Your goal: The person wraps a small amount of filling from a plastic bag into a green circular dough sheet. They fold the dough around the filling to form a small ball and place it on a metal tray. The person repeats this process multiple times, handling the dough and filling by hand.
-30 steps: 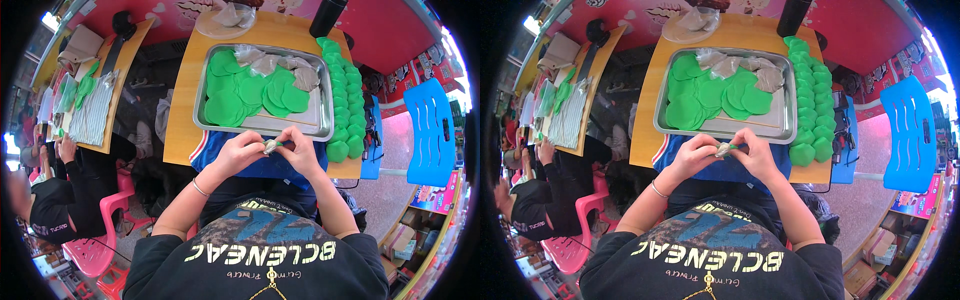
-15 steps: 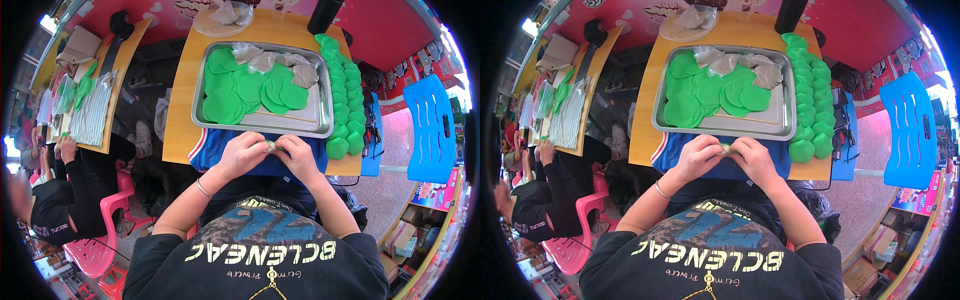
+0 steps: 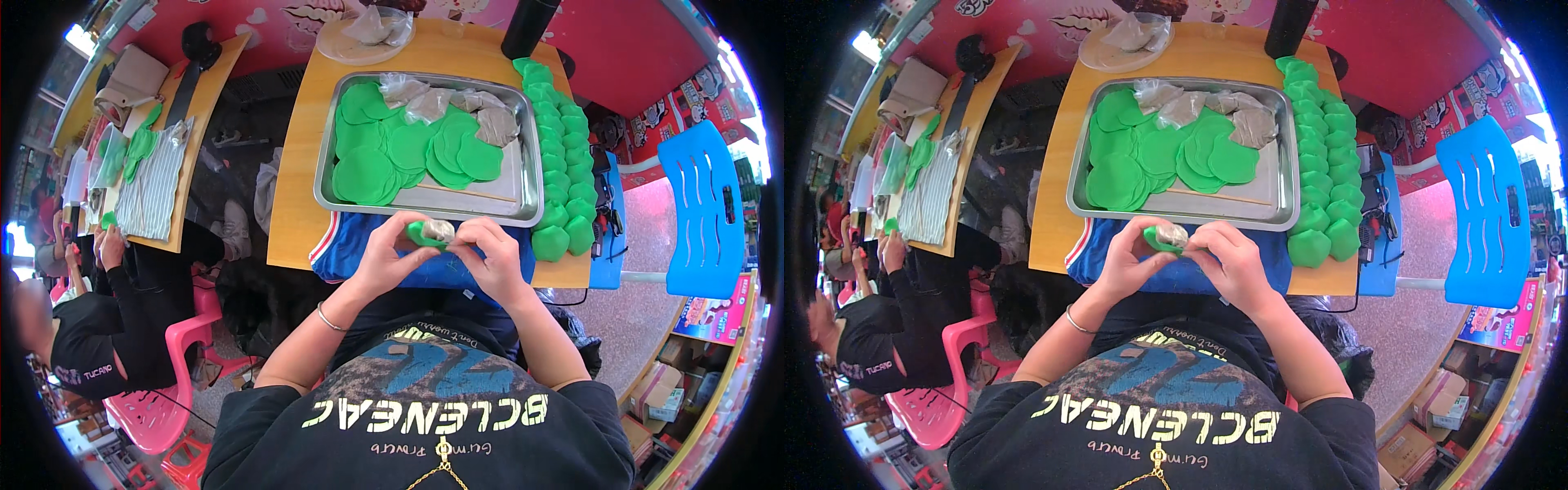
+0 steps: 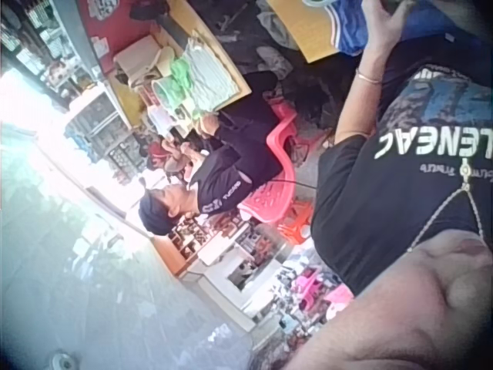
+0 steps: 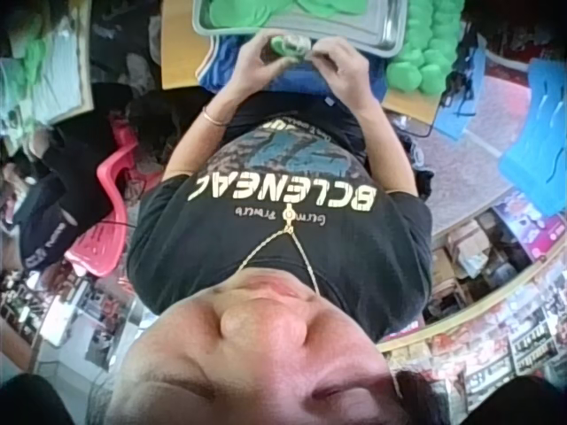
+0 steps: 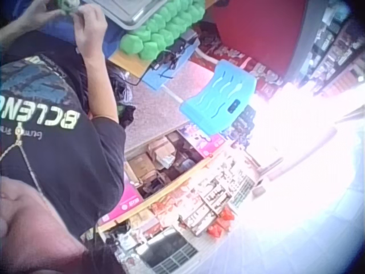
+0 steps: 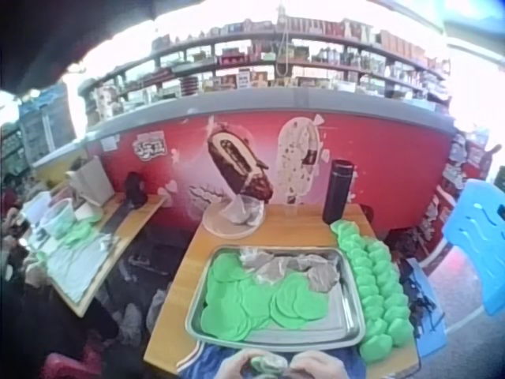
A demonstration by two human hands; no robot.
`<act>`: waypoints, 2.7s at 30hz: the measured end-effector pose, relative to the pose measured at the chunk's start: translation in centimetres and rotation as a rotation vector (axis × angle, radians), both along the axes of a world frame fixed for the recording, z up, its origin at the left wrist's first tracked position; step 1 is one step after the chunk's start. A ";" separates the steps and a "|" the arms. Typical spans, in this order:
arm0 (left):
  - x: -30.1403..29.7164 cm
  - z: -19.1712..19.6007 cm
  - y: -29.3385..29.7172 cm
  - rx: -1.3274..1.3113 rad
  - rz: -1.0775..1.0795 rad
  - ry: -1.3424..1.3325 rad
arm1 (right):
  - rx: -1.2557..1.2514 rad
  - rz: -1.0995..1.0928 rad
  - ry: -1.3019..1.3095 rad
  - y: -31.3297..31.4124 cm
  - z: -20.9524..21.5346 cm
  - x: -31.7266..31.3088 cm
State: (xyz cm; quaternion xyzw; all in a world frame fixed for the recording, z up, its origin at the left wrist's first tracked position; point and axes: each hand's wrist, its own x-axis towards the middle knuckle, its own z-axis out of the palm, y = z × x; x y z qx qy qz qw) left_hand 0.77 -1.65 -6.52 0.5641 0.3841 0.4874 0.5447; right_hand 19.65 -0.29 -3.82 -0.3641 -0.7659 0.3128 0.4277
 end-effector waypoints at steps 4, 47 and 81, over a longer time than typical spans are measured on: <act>0.5 0.6 0.0 -0.057 -0.016 -0.305 | -0.009 -0.035 -0.007 -0.2 2.3 -0.6; 3.0 5.0 0.1 0.080 0.134 -0.453 | 0.206 -0.029 0.027 -0.4 6.1 -0.6; 3.3 5.7 0.2 0.077 0.137 -0.395 | 0.177 -0.099 -0.125 -0.4 5.9 -2.1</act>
